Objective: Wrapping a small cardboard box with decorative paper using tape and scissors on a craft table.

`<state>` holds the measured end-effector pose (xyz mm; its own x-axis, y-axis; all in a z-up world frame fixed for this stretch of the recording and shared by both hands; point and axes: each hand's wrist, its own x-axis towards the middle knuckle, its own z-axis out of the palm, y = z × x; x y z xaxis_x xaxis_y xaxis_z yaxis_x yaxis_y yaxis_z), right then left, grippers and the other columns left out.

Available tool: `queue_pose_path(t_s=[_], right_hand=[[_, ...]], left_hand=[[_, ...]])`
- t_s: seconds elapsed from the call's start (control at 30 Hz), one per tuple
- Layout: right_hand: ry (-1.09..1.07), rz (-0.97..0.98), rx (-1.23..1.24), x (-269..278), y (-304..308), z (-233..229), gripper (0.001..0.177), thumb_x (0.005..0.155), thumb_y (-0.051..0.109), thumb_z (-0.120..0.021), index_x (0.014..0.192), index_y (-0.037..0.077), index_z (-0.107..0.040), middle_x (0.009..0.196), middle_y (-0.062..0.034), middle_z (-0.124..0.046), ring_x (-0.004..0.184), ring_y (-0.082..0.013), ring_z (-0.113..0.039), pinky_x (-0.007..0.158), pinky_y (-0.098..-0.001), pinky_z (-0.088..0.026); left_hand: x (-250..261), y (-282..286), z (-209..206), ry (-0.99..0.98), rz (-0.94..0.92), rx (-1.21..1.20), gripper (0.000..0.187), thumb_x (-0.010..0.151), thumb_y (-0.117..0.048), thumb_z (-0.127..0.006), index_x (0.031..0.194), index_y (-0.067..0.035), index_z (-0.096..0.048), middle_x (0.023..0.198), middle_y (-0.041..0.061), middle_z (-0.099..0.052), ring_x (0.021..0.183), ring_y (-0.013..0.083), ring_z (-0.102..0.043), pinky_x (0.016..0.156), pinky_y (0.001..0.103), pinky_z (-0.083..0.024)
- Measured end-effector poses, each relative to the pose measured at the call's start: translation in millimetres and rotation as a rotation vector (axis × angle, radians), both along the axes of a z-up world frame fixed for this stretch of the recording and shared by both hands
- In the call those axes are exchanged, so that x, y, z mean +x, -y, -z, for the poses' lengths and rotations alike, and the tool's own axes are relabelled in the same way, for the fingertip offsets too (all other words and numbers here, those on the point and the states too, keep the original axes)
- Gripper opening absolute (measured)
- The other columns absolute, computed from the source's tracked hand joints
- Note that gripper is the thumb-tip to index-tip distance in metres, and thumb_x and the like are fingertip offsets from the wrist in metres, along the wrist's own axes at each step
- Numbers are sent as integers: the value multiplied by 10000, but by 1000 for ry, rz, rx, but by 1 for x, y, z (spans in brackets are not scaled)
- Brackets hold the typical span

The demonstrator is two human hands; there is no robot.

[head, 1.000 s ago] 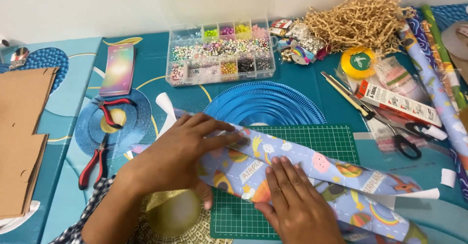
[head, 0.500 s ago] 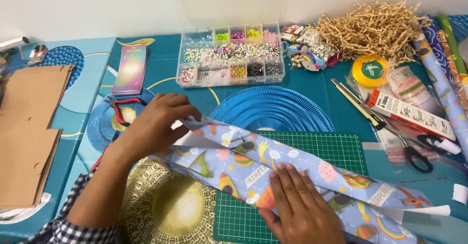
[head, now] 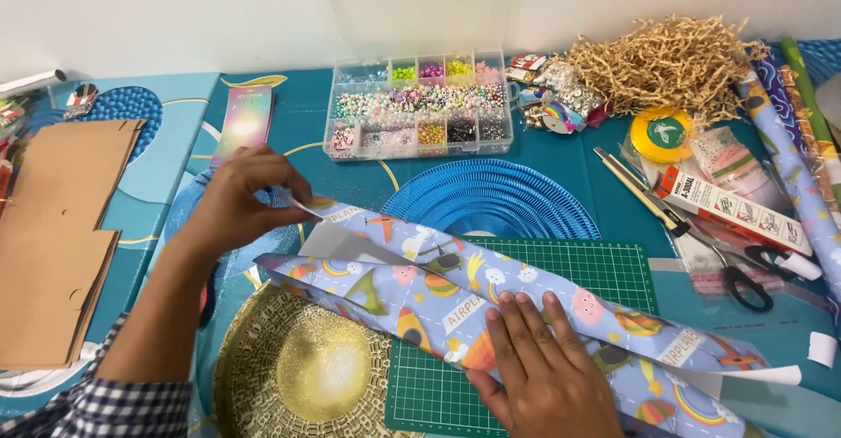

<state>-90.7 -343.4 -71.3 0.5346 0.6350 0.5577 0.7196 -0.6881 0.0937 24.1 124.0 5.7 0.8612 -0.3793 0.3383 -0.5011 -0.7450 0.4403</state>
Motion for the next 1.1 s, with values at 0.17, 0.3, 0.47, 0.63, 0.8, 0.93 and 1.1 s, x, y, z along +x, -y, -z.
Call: queue_pose_path(t_s=[0.17,0.3,0.47,0.63,0.8,0.93,1.1], right_hand=[[-12,-6,11,1,-1,-10,672,1106,583,-696,1430,-4,-755,1498,-251,-773,1441,-365,-729,1322,-636,-478],[-11,-22,16,3,1,-14,656,1103,562,-716,1440,0,-748,1518,-244,-764,1449,-358,-725,1324,-637,-475],[-2,-33,7,2,4,-8,670,1130,580,-683,1447,-8,-735,1513,-259,-761,1457,-379,-715,1324,-633,-476],[14,-39,-10,1,3,-2,695,1153,580,-659,1466,-38,-719,1538,-286,-736,1481,-419,-689,1330,-619,-480],[3,-64,32,-3,2,-4,671,1145,510,-729,1470,-76,-708,1529,-263,-744,1473,-392,-700,1324,-601,-502],[-2,-87,-12,-4,4,-9,547,1180,315,-562,1444,-138,-717,1499,-317,-738,1476,-457,-669,1358,-618,-440],[-167,-143,134,-2,11,-17,450,1169,207,-540,1413,-128,-714,1512,-322,-733,1481,-461,-677,1355,-637,-427]], left_hand=[[-12,10,-19,38,2,134,60,948,-298,-966,987,-299,-920,920,-147,-814,952,153,-636,1056,426,-316],[-15,22,-6,570,-18,413,295,1125,-158,-936,896,-166,-749,807,-1,-612,856,264,-586,1026,455,-422],[-36,20,5,648,-70,548,382,1199,-31,-773,867,-135,-616,845,42,-543,836,293,-556,909,427,-465],[-67,66,-14,463,-300,566,384,955,68,-795,1020,-310,-811,1114,-98,-791,1148,265,-708,1182,581,-374],[-88,186,7,-78,287,142,1195,887,-736,-841,1737,16,-465,1803,264,-504,1686,444,-440,1380,607,-288],[-92,229,43,-8,337,83,1210,955,-778,-640,1755,89,-369,1826,290,-451,1697,488,-418,1394,588,-345],[-107,241,56,28,239,127,1145,989,-890,-432,1769,-52,-475,1810,186,-536,1643,466,-493,1260,625,-381]])
